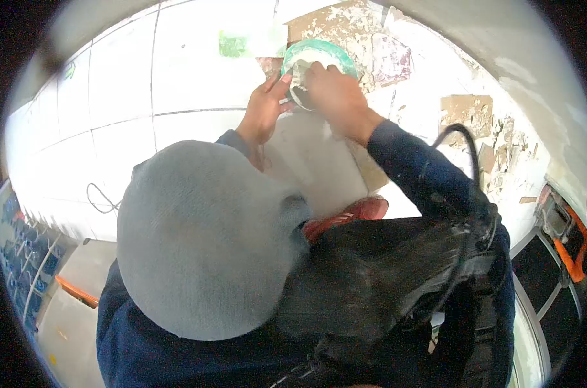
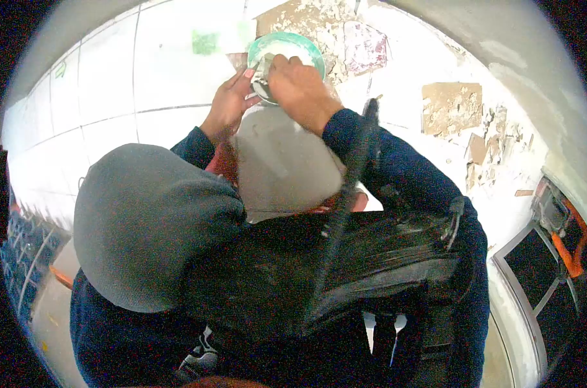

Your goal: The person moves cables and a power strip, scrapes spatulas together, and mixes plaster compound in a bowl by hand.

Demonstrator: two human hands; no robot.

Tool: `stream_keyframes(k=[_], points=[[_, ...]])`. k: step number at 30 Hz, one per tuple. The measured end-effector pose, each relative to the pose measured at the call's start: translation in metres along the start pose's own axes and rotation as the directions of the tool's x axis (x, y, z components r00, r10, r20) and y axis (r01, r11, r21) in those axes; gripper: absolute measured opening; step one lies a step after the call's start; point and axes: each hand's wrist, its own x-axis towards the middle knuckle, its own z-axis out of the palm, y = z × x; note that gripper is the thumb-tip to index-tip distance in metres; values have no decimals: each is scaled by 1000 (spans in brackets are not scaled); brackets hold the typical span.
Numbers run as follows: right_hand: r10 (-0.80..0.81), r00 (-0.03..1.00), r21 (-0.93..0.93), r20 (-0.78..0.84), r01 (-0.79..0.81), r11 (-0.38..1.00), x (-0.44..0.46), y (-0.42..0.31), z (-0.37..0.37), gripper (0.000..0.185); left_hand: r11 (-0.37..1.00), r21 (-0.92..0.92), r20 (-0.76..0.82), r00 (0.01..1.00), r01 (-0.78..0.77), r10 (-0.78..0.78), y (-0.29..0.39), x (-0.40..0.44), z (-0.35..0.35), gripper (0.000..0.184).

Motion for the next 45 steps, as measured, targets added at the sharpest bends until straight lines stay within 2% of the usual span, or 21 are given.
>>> stream_keyframes(k=[3,5,8,11,14,17,19,20,22,24,27,29,33,35,36,38,39,40,41,42,45], points=[[12,1000,-26,-19,-12,1000,3,-1,-5,22,999,34,-22,1000,-8,9,-8,3,-4,56],[7,1000,-27,4,-7,1000,-1,-4,-1,22,994,-108,34,999,21,-17,-6,-1,-3,53],[7,997,-36,-79,-9,999,2,-4,9,17,995,-97,81,997,3,5,-3,-2,-2,50],[37,998,-48,-52,-40,998,4,-7,-1,21,988,-148,112,993,35,-18,1,5,-7,45],[156,988,41,-21,-155,987,7,2,-10,21,989,-140,105,994,53,-39,15,-4,1,42],[161,987,35,0,-161,986,6,18,-3,27,984,-177,116,993,-3,24,11,2,0,43],[33,998,-83,57,-28,996,-7,7,-9,29,992,-127,56,998,-16,23,2,7,-1,46],[5,1000,-71,8,-5,997,-9,0,-11,18,992,-127,53,999,0,7,5,6,1,48],[19,1000,-61,4,-19,998,-7,-2,-7,17,992,-125,47,999,27,-21,5,5,1,50],[43,999,-46,0,-43,998,-5,-3,-2,17,1000,7,36,999,-13,13,5,4,2,52],[106,994,-33,-31,-107,994,15,4,4,19,999,-52,57,998,-16,19,11,0,7,55],[173,979,-94,106,-163,982,19,4,10,35,998,-61,59,998,3,1,9,2,3,55],[231,970,-45,72,-228,973,23,3,6,36,997,-77,69,998,6,0,1,10,-3,53],[451,875,105,177,-472,875,30,7,-22,39,999,-51,35,999,-13,15,1,8,-3,52],[452,875,102,173,-472,875,28,23,-22,39,999,-21,7,1000,-28,28,3,10,-1,51],[429,851,221,302,-500,837,27,59,-18,38,1000,8,31,999,-25,25,12,17,-6,52],[428,850,219,308,-501,837,22,55,-19,38,999,34,42,999,-6,4,15,17,-10,53],[394,887,208,241,-443,872,13,48,-22,32,1000,27,41,999,-2,1,24,19,-11,53],[356,919,190,169,-385,903,6,43,-25,27,992,121,141,989,19,-36,39,23,-11,54],[208,973,129,105,-220,967,0,41,-20,24,975,219,236,968,30,-82,49,25,-10,55],[126,992,35,8,-126,991,-14,9,-35,20,948,306,256,952,88,-171,57,25,-2,58]])
